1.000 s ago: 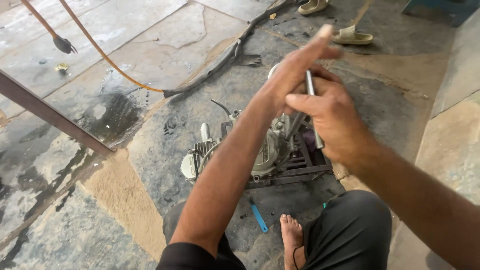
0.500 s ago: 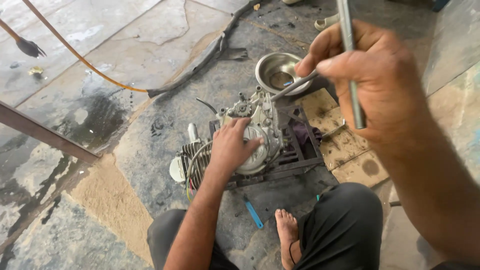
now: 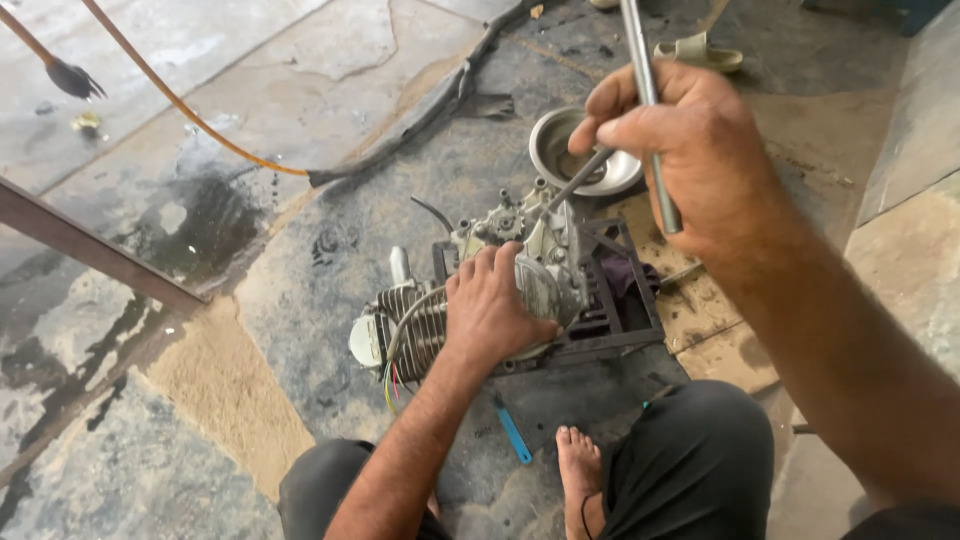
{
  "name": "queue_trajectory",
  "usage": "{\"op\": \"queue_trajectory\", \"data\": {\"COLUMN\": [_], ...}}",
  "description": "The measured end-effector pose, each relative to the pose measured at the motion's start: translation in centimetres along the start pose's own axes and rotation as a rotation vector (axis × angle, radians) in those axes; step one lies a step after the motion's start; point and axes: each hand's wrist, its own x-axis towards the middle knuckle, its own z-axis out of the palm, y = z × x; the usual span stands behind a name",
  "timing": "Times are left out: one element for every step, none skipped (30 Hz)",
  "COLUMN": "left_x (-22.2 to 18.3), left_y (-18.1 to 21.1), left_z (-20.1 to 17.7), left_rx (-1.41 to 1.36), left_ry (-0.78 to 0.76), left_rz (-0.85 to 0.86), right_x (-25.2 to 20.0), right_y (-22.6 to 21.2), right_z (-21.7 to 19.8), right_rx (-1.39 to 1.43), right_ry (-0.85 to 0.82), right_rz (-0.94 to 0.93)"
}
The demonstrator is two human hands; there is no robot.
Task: Repairing a motorcycle engine using various tools.
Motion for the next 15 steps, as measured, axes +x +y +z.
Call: {"op": "queue_trajectory", "data": {"left_x": [-0.1, 0.1, 0.0, 0.1, 0.1, -0.1, -0.2, -0.2, -0.4, -0.6, -0.7, -0.9, -1.1, -1.3, -1.4], "left_y": [-0.1, -0.3, -0.3, -0.4, -0.4, -0.8, -1.0, -1.3, -1.5, -1.7, -1.8, -1.8, -1.8, -1.7, -1.7], "left_z": [0.0, -0.3, -0.4, -0.7, -1.1, -0.6, -0.1, 0.3, 0.7, 1.1, 1.4, 1.4, 1.4, 1.4, 1.3], "left_rx": [-0.005, -0.009, -0.014, -0.008, -0.003, -0.005, -0.022, -0.038, -0.038, -0.023, -0.007, -0.007, -0.016, -0.025, -0.025], "left_ry": [0.011, 0.035, 0.037, -0.006, -0.048, -0.044, -0.028, -0.012, -0.007, 0.011, 0.029, 0.031, 0.010, -0.010, -0.007], "left_rz": [0.004, 0.008, 0.001, -0.001, -0.002, -0.009, 0.007, 0.026, 0.022, 0.048, 0.073, 0.072, 0.064, 0.057, 0.056], "right_x": [0.1, 0.5, 0.6, 0.8, 1.0, 1.1, 1.2, 1.3, 1.5, 1.7, 1.9, 2.2, 2.5, 2.8, 3.1], "right_y": [0.3, 0.4, 0.6, 0.7, 0.7, 0.9, 1.1, 1.2, 1.4, 1.4, 1.5, 1.5, 1.5, 1.5, 0.9], "right_z": [0.1, 0.4, 0.5, 0.5, 0.6, 0.8, 1.0, 1.1, 1.1, 1.1, 1.0, 0.8, 0.6, 0.4, 0.3], "right_rx": [-0.013, -0.028, -0.031, -0.018, -0.005, -0.005, -0.009, -0.013, -0.013, 0.005, 0.022, 0.022, 0.031, 0.038, 0.038], "right_ry": [0.002, -0.003, -0.011, -0.023, -0.034, -0.042, -0.049, -0.054, -0.061, -0.058, -0.056, -0.058, -0.075, -0.091, -0.093], "right_rz": [-0.039, -0.088, -0.085, -0.078, -0.070, -0.070, -0.057, -0.046, -0.048, -0.028, -0.008, -0.010, -0.022, -0.034, -0.037]}}
